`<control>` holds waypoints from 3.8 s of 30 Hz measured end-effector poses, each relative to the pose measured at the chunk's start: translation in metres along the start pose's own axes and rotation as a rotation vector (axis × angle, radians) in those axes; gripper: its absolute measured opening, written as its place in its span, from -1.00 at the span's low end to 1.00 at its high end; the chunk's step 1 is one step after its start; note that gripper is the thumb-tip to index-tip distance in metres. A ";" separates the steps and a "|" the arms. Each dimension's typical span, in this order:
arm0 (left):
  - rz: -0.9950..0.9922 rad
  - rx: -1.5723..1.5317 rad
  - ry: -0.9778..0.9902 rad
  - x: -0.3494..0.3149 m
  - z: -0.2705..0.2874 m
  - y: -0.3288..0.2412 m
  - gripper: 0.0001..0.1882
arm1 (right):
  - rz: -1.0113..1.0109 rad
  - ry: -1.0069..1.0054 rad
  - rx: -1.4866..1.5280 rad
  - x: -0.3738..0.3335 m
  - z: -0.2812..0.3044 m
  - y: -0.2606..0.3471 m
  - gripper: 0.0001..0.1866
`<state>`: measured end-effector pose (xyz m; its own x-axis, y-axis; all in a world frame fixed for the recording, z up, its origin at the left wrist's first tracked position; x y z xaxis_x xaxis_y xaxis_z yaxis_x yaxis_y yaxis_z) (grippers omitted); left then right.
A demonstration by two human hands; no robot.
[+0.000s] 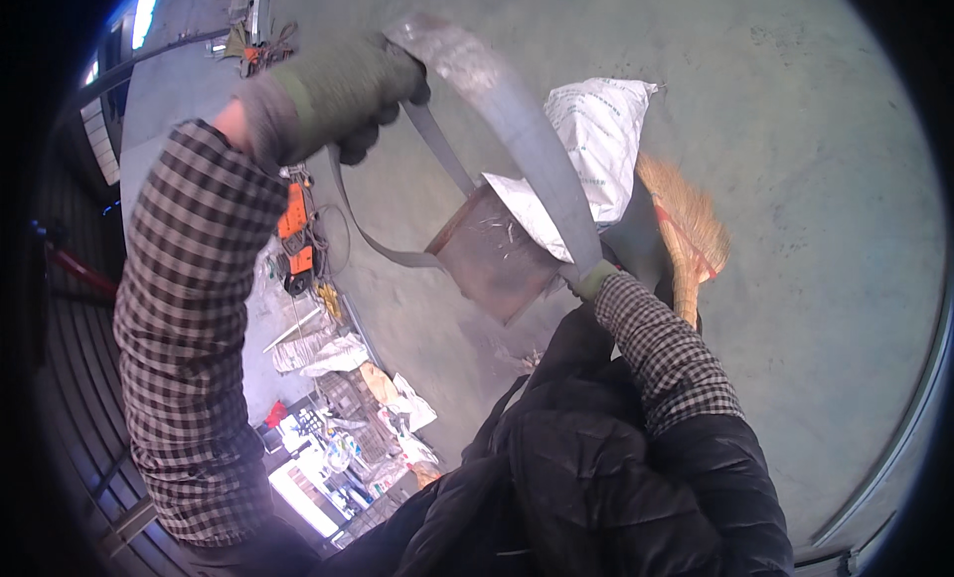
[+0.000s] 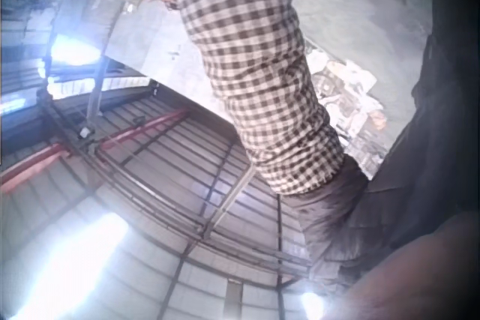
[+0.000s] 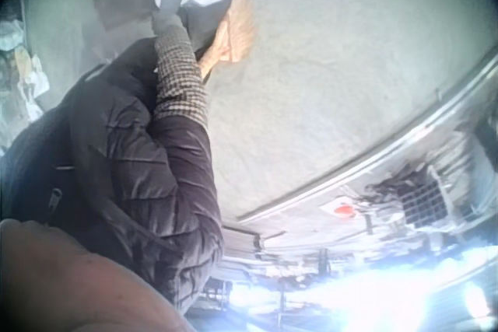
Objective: The person sweeps debris on a concrete floor using a broom and dustpan, then pours the collected debris into a white sack. The person repeats this cycle multiple times, sweeping different areas and transferring the debris into the sack.
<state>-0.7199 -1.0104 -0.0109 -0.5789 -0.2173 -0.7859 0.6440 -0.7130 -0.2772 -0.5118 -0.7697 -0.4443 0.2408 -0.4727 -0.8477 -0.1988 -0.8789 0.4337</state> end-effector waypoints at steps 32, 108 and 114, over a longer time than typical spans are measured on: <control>0.324 -0.454 -0.562 -0.227 -0.057 0.092 -0.83 | -0.178 -0.072 -0.212 -0.034 0.005 -0.008 -0.56; 1.278 -1.984 -1.374 -0.399 -1.175 -0.062 -0.62 | -0.424 -0.271 -0.992 -0.201 -0.067 -0.216 -0.47; 1.375 -1.883 -1.371 -0.402 -1.224 -0.076 -0.69 | -0.270 -0.110 -0.729 -0.166 -0.225 -0.200 -0.36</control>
<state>0.0761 -0.0527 -0.3500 0.7915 -0.3297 -0.5145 -0.1405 0.7212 -0.6783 -0.2979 -0.5300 -0.3214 0.0888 -0.2608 -0.9613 0.5358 -0.8011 0.2668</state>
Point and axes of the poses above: each hand's wrist, its own x-axis towards the middle knuckle, its own z-axis out of the back of the hand, y = z × x, the point moved 10 cm from there along x, towards the middle knuckle, and after that the axes turned 13 degrees about -z, right-handed, at the moved point
